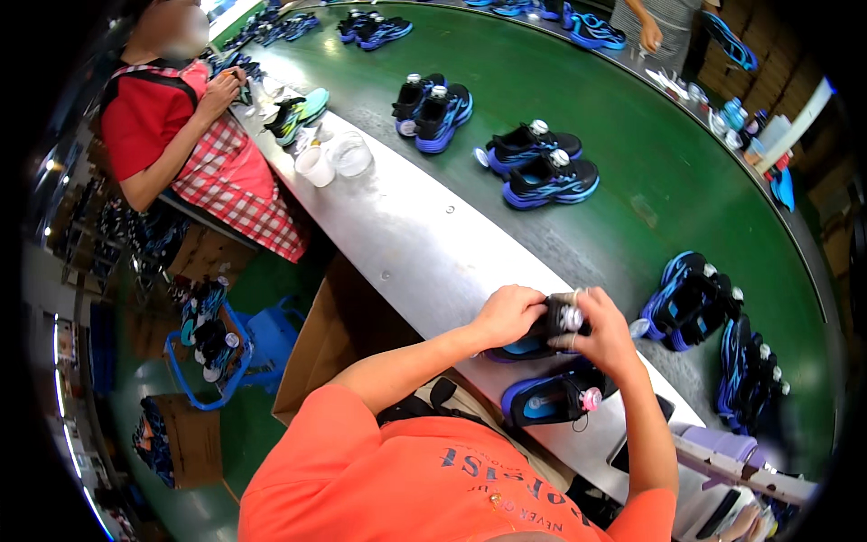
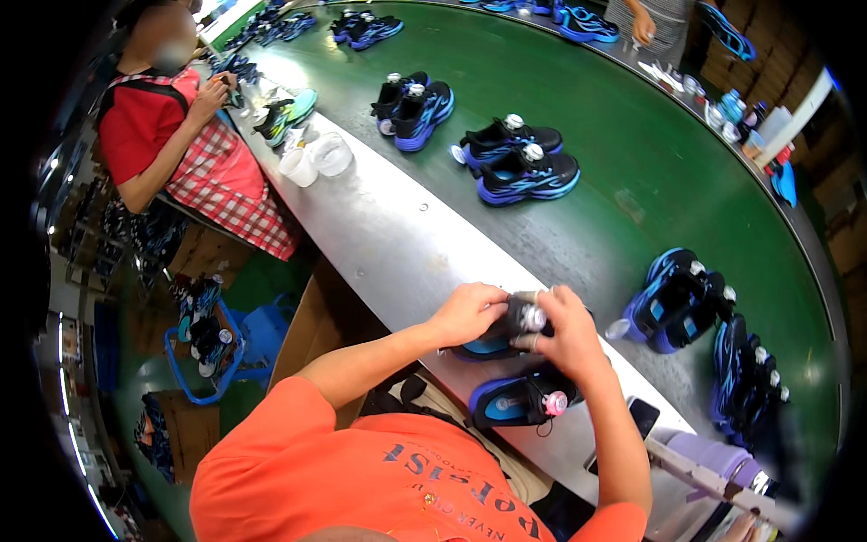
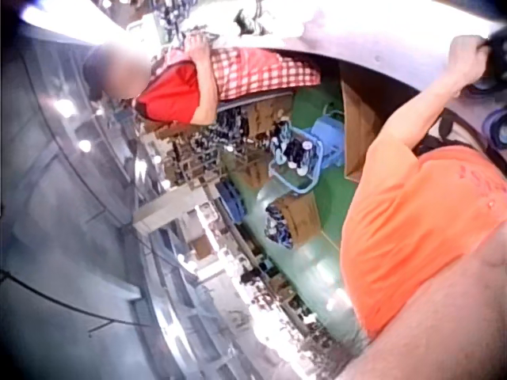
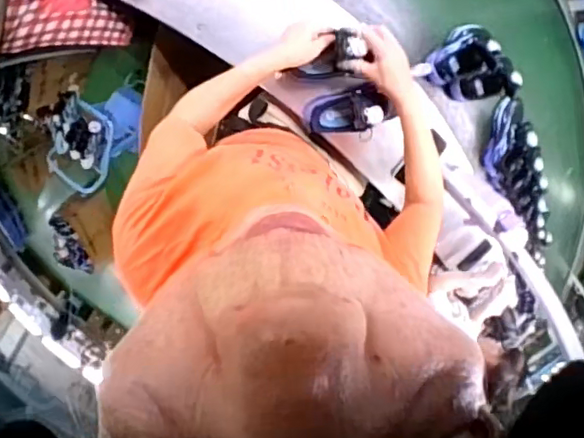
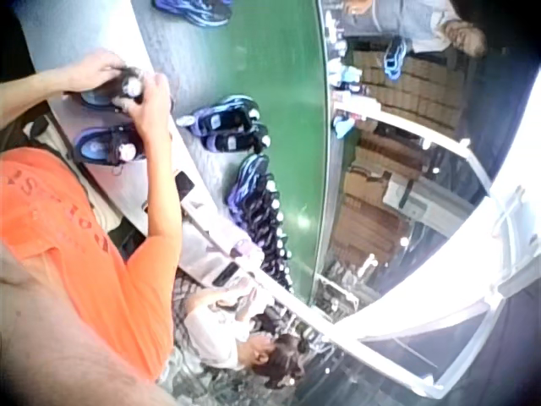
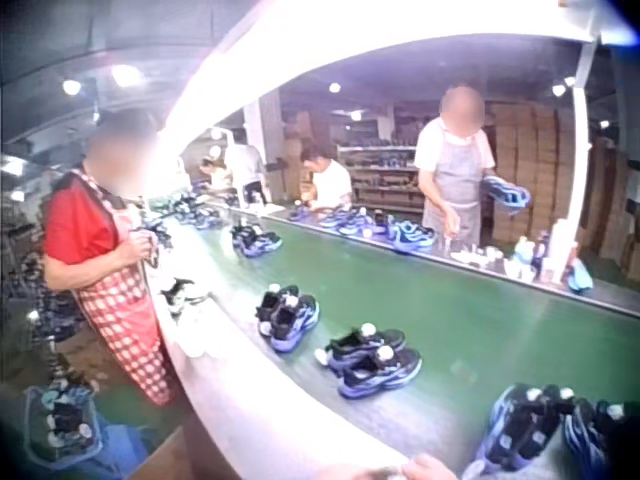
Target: The person wipes the dials and surfaces of blue and black shoes with a small cloth before placing them back onto a conveyor belt.
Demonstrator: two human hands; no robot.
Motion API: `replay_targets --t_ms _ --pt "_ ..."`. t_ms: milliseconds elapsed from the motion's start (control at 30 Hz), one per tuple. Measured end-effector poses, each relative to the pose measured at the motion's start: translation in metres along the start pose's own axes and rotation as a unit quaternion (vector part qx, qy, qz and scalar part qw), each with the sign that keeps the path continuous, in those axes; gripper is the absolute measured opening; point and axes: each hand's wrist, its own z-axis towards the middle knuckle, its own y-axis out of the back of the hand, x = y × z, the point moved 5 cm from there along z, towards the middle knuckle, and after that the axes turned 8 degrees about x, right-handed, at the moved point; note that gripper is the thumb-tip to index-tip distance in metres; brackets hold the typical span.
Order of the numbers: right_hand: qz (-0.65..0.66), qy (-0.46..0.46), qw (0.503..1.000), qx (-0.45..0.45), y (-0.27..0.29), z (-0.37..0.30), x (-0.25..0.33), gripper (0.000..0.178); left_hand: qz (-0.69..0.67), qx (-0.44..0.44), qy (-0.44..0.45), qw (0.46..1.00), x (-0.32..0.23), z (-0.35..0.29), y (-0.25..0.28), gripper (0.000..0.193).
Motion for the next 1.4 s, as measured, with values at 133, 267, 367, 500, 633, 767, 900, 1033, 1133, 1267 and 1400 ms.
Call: replay_targets --t_ms 133,267,367,500,633,767,900,1033,1133,1267,1400 --pt "-0.201 0.052 0.978 -0.007 -0.009 -0.012 0.03 0.045 -0.104 -0.018 0.066 0.992 0.008 0.005 -0.006 0.017" --pt "-0.204 0.003 0.978 0.036 -0.01 -0.008 0.025 0.04 -0.178 -0.073 0.104 0.976 0.016 -0.012 0.0 0.037" --pt "-0.17 0.006 0.985 0.02 -0.01 -0.011 0.014 0.036 -0.19 0.109 0.149 0.964 -0.024 -0.027 0.009 0.042" --pt "-0.028 0.058 0.996 0.06 -0.002 -0.018 0.023 0.048 -0.149 0.242 0.152 0.947 -0.028 -0.035 0.003 0.031" --pt "0.007 0.057 0.997 -0.054 0.0 -0.034 0.013 0.029 -0.194 0.215 0.141 0.947 -0.029 -0.043 -0.012 0.023" --pt "0.006 -0.01 0.997 -0.073 -0.01 -0.038 0.016 0.029 -0.176 0.153 0.095 0.968 -0.036 -0.053 -0.021 0.017" --pt "0.04 -0.033 0.999 -0.018 0.007 -0.039 0.019 0.029 -0.087 0.082 -0.004 0.993 -0.049 -0.058 -0.022 0.016" --pt "-0.017 -0.088 0.994 -0.056 -0.009 -0.049 0.012 0.029 -0.054 0.065 -0.053 0.995 -0.053 -0.06 -0.026 0.014" --pt "-0.019 -0.085 0.993 -0.082 -0.004 -0.053 0.007 0.027 -0.069 0.064 -0.062 0.994 -0.055 -0.059 -0.029 0.014" --pt "0.034 -0.01 0.997 -0.07 -0.004 -0.059 0.016 0.034 -0.045 0.06 -0.054 0.996 -0.059 -0.064 -0.033 0.015" --pt "0.065 -0.132 0.988 -0.051 -0.01 -0.067 0.005 0.042 -0.047 0.129 -0.002 0.991 -0.067 -0.054 -0.029 0.025"
